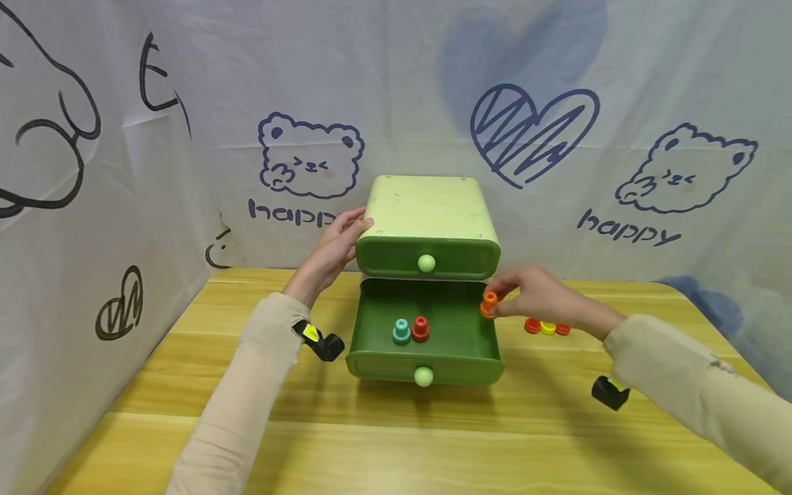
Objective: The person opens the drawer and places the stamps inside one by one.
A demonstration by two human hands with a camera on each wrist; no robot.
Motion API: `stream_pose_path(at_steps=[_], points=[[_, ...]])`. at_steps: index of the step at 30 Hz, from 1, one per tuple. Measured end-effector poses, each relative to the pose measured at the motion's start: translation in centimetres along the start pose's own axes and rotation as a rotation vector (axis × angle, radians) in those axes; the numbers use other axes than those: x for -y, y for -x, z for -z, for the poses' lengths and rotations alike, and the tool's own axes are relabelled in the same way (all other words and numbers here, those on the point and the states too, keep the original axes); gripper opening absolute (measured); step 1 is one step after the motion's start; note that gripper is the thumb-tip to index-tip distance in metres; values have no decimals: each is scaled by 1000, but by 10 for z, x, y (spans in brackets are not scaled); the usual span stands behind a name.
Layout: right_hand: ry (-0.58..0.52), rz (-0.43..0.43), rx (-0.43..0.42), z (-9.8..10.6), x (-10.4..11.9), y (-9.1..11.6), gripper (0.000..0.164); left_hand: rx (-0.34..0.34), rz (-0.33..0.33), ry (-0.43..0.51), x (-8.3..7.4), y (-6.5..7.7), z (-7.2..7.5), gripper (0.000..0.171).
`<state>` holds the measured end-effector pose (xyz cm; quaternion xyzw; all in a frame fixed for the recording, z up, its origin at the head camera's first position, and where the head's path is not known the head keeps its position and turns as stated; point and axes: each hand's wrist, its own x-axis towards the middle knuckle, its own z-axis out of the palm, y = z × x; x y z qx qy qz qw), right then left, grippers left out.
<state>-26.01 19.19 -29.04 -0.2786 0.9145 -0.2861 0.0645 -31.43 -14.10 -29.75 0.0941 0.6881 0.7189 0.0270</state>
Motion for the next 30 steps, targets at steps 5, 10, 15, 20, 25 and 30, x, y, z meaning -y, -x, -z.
stream_pose_path(at_steps=[5,10,15,20,25,30], points=[[-5,17,52,-1,8,-7,19,1,5,-1,0,1,0,62],[-1,28,120,-3,15,-13,17,4,1,-1,-1,1,0,62],[18,90,191,-7,17,-18,14,8,4,-9,-2,2,0,63],[-25,103,233,-14,18,-22,14,13,1,-3,-1,1,0,63],[-31,95,256,-21,22,-26,15,10,0,-3,0,1,1,63],[-21,81,265,-26,26,-30,15,6,5,-3,0,0,0,63]])
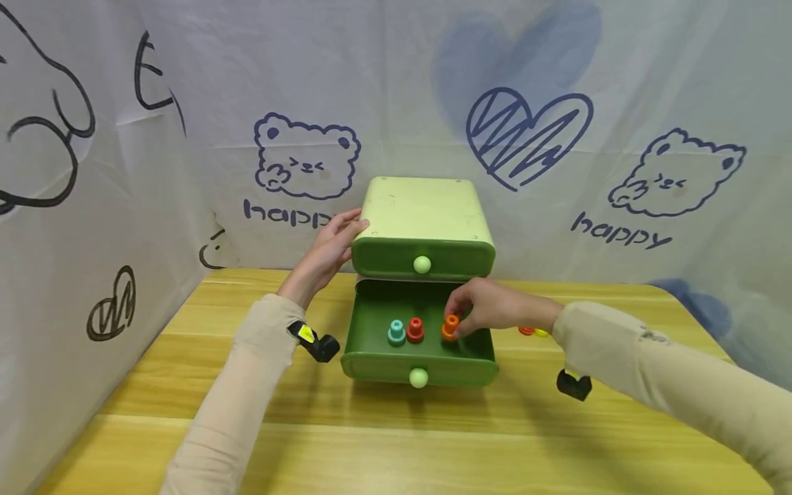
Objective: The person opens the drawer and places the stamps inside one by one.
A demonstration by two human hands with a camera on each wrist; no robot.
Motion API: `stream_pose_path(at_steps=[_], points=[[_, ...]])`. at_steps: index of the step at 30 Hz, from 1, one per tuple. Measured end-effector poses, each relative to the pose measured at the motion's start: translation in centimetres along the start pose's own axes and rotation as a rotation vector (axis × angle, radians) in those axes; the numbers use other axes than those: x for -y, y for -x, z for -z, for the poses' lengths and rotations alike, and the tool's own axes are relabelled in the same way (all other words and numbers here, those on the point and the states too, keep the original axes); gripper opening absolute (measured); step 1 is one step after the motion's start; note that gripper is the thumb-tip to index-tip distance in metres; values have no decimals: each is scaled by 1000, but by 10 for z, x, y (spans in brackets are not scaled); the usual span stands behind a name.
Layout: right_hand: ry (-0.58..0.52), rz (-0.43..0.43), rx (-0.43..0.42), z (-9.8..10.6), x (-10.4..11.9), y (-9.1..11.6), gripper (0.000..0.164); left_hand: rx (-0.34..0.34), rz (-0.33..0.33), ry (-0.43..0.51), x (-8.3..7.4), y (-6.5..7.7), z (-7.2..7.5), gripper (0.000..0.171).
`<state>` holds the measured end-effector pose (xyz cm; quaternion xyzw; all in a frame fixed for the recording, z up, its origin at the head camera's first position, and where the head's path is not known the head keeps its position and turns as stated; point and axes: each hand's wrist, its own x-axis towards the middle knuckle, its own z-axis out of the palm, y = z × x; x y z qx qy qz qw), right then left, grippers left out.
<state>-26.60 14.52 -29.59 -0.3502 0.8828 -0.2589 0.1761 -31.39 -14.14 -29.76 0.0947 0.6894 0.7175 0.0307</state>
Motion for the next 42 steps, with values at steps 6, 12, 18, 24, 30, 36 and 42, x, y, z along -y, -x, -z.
stream_pose_path(at_steps=[6,12,18,24,30,36,42], points=[[-94,-23,6,-6,0,-9,16,7,11,2,2,-1,0,63],[-165,-50,0,-11,2,-18,17,9,-1,2,1,-1,0,63],[-176,-62,0,-13,2,-22,18,7,6,8,0,-1,0,63],[-199,-74,-2,-13,1,-25,19,7,6,6,0,-1,1,63],[-222,-86,0,-14,0,-26,20,5,6,4,0,-1,0,62],[-250,-85,5,-16,-1,-28,21,-3,9,1,0,0,0,63],[-254,-92,1,-17,0,-30,21,-9,10,9,0,1,0,63]])
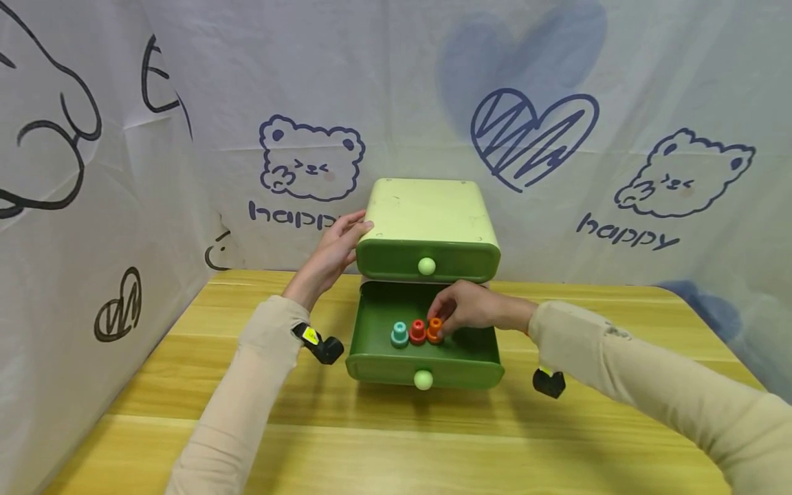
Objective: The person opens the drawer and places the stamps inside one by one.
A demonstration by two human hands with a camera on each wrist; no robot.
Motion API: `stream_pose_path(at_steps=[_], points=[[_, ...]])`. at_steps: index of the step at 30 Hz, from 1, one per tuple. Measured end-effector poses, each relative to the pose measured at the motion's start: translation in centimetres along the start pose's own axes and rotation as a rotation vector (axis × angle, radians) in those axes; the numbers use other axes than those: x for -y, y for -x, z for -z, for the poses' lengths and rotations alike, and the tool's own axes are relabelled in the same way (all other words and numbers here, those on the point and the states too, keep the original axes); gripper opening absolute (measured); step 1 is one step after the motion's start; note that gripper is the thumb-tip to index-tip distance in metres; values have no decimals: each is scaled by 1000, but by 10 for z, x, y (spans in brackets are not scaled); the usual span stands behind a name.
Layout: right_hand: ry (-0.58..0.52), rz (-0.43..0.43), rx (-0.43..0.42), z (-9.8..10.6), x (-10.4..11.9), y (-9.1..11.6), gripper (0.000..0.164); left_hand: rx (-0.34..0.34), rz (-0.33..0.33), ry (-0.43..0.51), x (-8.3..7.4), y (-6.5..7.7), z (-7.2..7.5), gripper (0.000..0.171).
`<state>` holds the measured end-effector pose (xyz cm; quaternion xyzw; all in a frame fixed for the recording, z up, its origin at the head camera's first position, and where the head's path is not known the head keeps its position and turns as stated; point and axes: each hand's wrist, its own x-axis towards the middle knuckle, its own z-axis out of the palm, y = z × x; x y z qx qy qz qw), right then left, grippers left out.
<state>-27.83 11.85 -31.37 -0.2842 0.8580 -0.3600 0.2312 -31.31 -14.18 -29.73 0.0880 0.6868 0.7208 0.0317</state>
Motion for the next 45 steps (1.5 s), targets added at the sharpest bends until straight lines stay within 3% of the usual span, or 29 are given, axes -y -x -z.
stream_pose_path(at_steps=[12,20,25,32,39,45], points=[[-62,21,-78,5,5,11,25,1,-9,3,0,-2,1,64],[-126,132,-183,4,22,46,27,2,-12,12,0,-1,-1,63],[-140,148,-224,2,33,70,26,6,-6,11,0,-1,-1,63],[-29,241,-337,-26,35,90,22,0,-4,13,1,0,-1,62],[-19,347,-490,-61,34,101,25,-4,2,15,3,-1,-2,62],[-62,322,-577,-86,27,105,22,-10,-6,13,1,-1,-1,63]])
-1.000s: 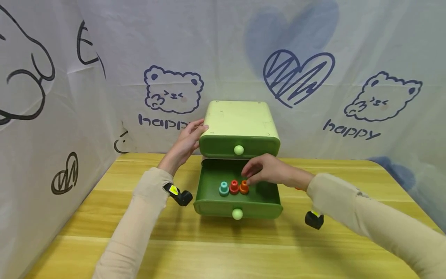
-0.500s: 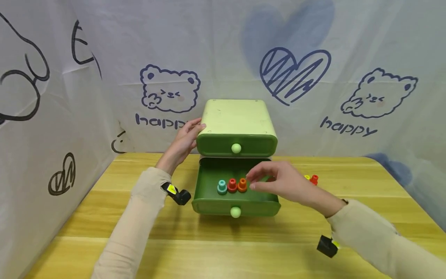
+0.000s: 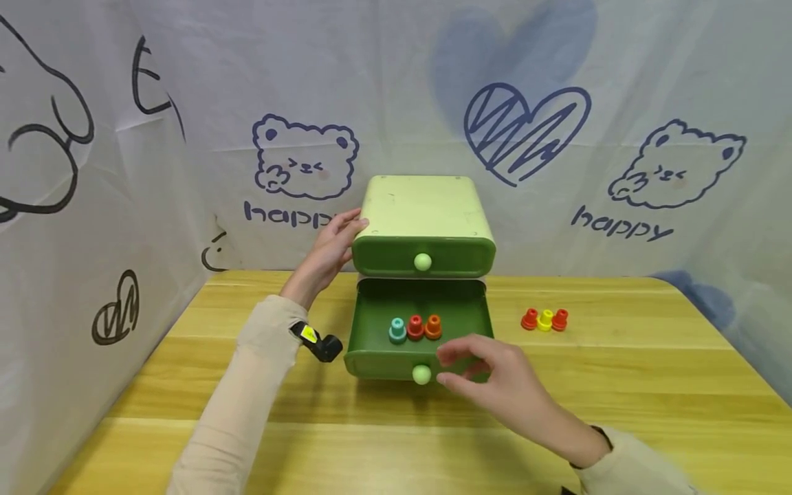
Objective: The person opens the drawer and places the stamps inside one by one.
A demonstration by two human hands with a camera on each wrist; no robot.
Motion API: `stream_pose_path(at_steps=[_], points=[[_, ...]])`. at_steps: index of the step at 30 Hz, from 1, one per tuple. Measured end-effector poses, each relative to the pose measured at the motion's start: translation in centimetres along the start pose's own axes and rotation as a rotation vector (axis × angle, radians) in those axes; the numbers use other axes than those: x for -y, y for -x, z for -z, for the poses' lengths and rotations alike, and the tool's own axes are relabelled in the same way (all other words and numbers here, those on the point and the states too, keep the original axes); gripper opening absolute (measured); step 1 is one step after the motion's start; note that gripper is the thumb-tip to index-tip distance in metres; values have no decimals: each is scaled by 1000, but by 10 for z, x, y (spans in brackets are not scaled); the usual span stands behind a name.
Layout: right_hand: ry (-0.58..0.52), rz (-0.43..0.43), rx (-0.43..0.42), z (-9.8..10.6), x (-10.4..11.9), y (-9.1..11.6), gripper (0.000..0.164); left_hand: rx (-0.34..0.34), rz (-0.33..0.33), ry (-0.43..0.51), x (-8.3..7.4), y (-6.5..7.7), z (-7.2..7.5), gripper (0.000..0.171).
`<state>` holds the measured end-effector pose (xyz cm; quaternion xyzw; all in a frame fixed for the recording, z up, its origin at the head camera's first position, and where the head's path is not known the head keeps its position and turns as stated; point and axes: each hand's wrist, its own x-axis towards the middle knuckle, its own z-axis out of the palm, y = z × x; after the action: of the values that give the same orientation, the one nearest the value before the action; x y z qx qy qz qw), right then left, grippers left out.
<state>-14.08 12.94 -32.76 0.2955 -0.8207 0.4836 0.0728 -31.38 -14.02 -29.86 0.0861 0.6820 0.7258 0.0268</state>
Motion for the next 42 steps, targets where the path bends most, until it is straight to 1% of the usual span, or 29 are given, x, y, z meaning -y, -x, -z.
stream_pose_path(at_steps=[5,10,14,17,20,22,25,28,34,39,42], points=[[-4,-27,-55,-17,-7,11,18,5,2,-3,-1,0,0,62],[35,-64,-113,-28,-16,15,18,7,5,-5,-1,0,0,62],[56,-138,-141,-36,-23,15,17,-1,4,-6,-1,0,0,63],[29,-202,-137,-42,-27,13,16,-7,2,-9,-1,0,1,63],[0,-232,-143,-50,-29,11,16,-10,2,-2,-1,1,1,63],[6,-232,-167,-54,-29,10,16,-10,3,2,0,0,1,62],[47,-228,-210,-57,-29,10,15,-5,3,1,1,-1,0,62],[90,-202,-237,-59,-30,10,15,-3,-3,-7,1,-1,0,62],[122,-138,-274,-63,-31,9,14,-2,-8,-7,1,-1,-1,62],[135,-125,-280,-65,-30,8,11,-2,-9,-8,1,-1,-1,62],[152,-102,-299,-66,-30,6,11,0,-3,-13,1,-1,0,62]])
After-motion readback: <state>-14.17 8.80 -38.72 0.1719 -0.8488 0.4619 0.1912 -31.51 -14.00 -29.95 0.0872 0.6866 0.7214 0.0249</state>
